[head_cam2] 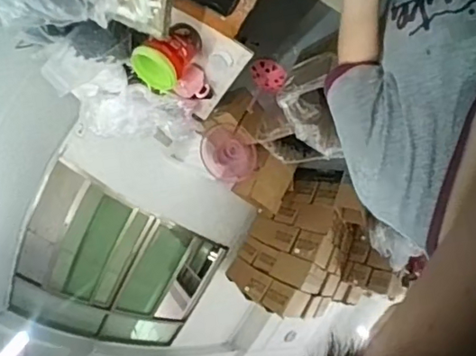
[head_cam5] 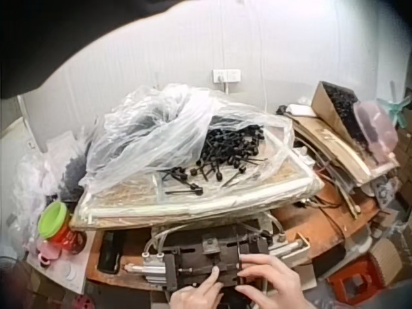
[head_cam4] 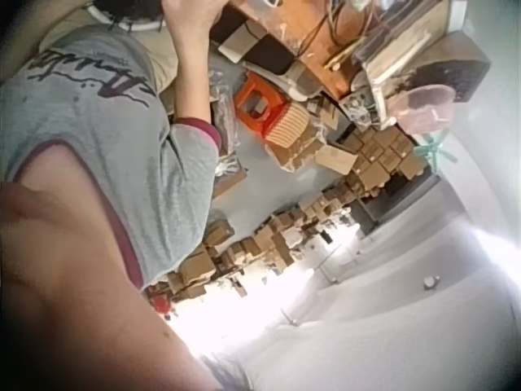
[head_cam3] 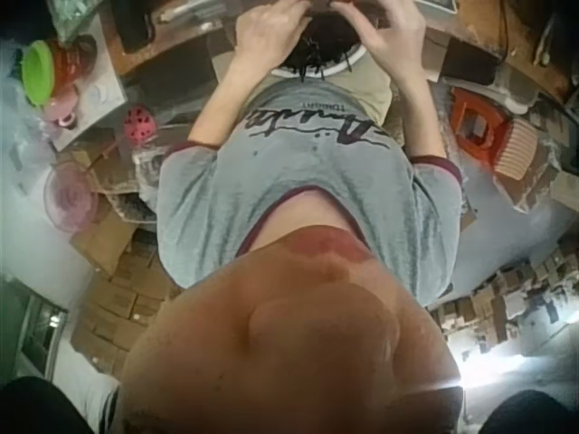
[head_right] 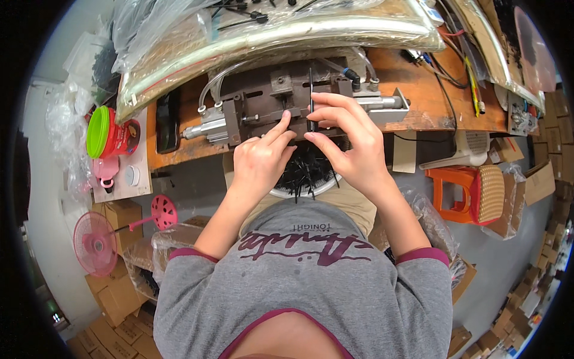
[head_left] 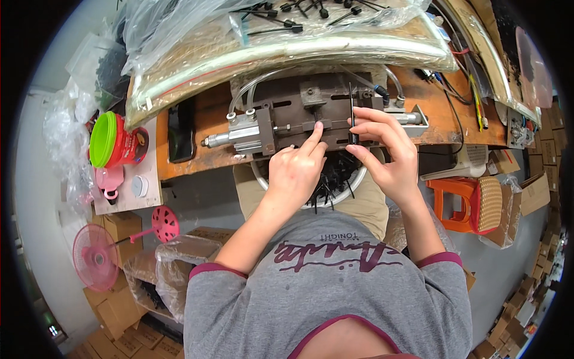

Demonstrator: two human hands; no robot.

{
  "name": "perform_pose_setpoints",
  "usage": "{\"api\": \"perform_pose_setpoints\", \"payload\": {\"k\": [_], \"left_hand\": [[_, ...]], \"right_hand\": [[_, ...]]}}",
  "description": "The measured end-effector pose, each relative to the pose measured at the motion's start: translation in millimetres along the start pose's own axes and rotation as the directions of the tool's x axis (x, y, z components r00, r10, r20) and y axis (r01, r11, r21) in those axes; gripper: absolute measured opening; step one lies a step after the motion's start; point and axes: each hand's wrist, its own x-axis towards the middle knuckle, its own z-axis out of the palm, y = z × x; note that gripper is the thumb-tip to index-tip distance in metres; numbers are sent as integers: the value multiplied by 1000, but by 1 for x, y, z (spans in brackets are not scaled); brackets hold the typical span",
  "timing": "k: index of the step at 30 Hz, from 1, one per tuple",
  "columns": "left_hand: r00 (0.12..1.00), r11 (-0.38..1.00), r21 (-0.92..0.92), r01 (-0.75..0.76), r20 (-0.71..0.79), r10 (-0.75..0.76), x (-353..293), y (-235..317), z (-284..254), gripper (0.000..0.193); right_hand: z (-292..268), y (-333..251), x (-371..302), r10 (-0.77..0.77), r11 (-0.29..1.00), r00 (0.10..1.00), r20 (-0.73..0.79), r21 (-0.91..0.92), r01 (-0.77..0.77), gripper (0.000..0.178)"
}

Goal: Assembling small black plastic cable components using a mechanical assembly jig.

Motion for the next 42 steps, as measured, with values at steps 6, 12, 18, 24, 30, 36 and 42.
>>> {"api": "perform_pose_setpoints", "payload": {"k": [6,12,18,24,30,36,42], "left_hand": [[995,950,-313,-21,-104,-12,44,-14,-56,23],[960,998,39,-56,-273,65,133,-65,-84,32],[995,921,382,-74,-31,93,200,-121,-44,21],[979,887,427,-176,-16,202,206,-122,-44,14],[958,961,159,-227,-140,250,180,-91,-72,14],[835,882,-39,-470,-342,430,122,-46,-70,24],[799,854,-69,-515,-399,450,87,-20,-56,28]], "right_hand": [[11,9,-16,-122,943,981,150,-292,162,25],[38,23,-26,-172,869,956,237,-420,261,24],[50,21,-25,-93,770,943,321,-577,272,25],[51,24,-20,-103,751,936,336,-590,295,24],[41,14,-9,-130,864,949,289,-437,251,25],[10,-13,29,315,732,948,49,624,-275,36],[9,-12,31,261,679,963,71,695,-236,31]]}}
